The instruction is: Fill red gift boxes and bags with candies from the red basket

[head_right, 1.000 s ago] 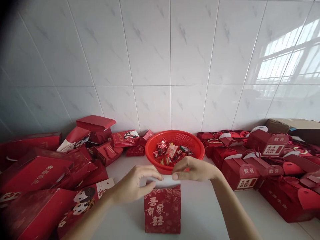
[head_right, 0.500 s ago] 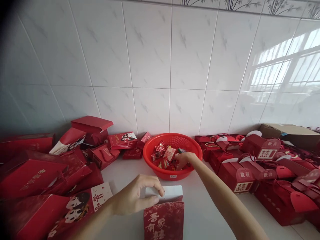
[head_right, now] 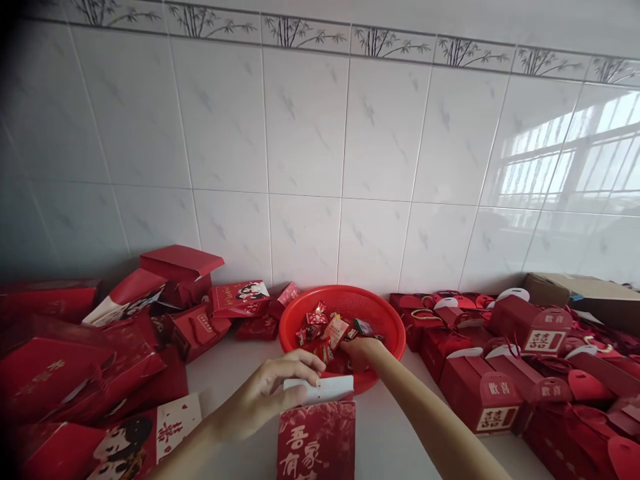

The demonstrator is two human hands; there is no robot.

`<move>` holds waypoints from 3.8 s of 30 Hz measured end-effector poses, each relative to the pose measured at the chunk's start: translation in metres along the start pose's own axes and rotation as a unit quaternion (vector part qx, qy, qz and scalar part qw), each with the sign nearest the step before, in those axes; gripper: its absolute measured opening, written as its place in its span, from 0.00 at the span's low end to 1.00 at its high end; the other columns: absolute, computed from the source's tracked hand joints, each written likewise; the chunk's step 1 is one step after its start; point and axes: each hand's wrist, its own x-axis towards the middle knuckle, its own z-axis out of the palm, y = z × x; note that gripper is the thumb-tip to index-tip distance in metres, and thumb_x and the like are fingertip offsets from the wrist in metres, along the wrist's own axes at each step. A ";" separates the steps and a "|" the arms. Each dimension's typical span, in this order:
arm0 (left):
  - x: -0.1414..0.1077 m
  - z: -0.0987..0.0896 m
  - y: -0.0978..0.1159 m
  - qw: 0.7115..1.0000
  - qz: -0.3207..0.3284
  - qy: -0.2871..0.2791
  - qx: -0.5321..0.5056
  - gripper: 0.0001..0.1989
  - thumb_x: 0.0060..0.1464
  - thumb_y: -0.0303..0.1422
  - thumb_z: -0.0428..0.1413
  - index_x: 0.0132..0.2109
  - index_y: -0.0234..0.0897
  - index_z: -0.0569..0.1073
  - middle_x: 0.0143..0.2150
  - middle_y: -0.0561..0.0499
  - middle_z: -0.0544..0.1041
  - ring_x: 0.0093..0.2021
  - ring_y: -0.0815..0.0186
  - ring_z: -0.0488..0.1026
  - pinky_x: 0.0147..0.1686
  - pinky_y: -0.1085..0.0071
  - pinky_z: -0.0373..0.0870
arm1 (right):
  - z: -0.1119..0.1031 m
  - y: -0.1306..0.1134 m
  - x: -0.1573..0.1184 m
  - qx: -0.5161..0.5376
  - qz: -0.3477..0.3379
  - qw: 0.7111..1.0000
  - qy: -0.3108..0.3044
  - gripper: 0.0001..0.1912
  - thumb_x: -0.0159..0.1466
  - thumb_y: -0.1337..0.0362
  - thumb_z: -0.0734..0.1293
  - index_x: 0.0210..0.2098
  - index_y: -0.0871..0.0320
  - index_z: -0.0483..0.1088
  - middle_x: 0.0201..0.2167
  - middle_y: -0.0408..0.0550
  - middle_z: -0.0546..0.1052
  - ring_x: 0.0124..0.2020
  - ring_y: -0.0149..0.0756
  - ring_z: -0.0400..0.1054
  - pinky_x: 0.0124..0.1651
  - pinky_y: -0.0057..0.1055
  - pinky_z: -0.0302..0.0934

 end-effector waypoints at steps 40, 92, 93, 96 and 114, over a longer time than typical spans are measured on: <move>0.102 0.029 -0.046 0.867 -0.239 -0.122 0.420 0.15 0.40 0.33 0.67 0.39 0.38 0.81 0.47 0.36 0.81 0.55 0.40 0.74 0.55 0.52 0.68 | 0.001 -0.003 -0.032 0.592 0.005 0.736 0.328 0.24 0.46 0.55 0.75 0.39 0.59 0.72 0.28 0.44 0.74 0.32 0.37 0.70 0.35 0.33 0.65; 0.097 0.018 -0.058 0.955 -0.100 0.279 -0.027 0.21 0.49 0.18 0.52 0.48 0.39 0.78 0.56 0.48 0.79 0.60 0.58 0.72 0.63 0.62 0.65 | 0.002 -0.010 -0.035 0.425 0.095 0.782 0.446 0.23 0.45 0.45 0.76 0.30 0.56 0.73 0.25 0.45 0.76 0.28 0.40 0.68 0.30 0.32 0.58; 0.097 0.018 -0.059 0.955 -0.102 0.278 -0.025 0.22 0.49 0.18 0.52 0.49 0.39 0.78 0.58 0.48 0.78 0.61 0.58 0.72 0.63 0.62 0.64 | 0.001 -0.010 -0.035 0.423 0.099 0.781 0.449 0.23 0.46 0.45 0.75 0.30 0.56 0.73 0.26 0.46 0.76 0.29 0.40 0.69 0.31 0.32 0.58; 0.097 0.018 -0.062 0.958 -0.105 0.267 -0.021 0.24 0.48 0.18 0.52 0.50 0.40 0.78 0.58 0.49 0.78 0.61 0.58 0.71 0.63 0.62 0.65 | 0.000 -0.011 -0.037 0.416 0.111 0.782 0.451 0.23 0.47 0.44 0.74 0.30 0.56 0.72 0.28 0.47 0.77 0.31 0.42 0.70 0.33 0.33 0.59; 0.094 0.024 -0.061 0.978 -0.151 0.142 -0.015 0.24 0.49 0.19 0.51 0.52 0.37 0.79 0.46 0.48 0.83 0.43 0.60 0.79 0.47 0.66 0.75 | 0.004 -0.011 -0.035 0.389 0.123 0.810 0.421 0.30 0.57 0.33 0.63 0.28 0.56 0.69 0.26 0.49 0.76 0.29 0.42 0.69 0.33 0.33 0.58</move>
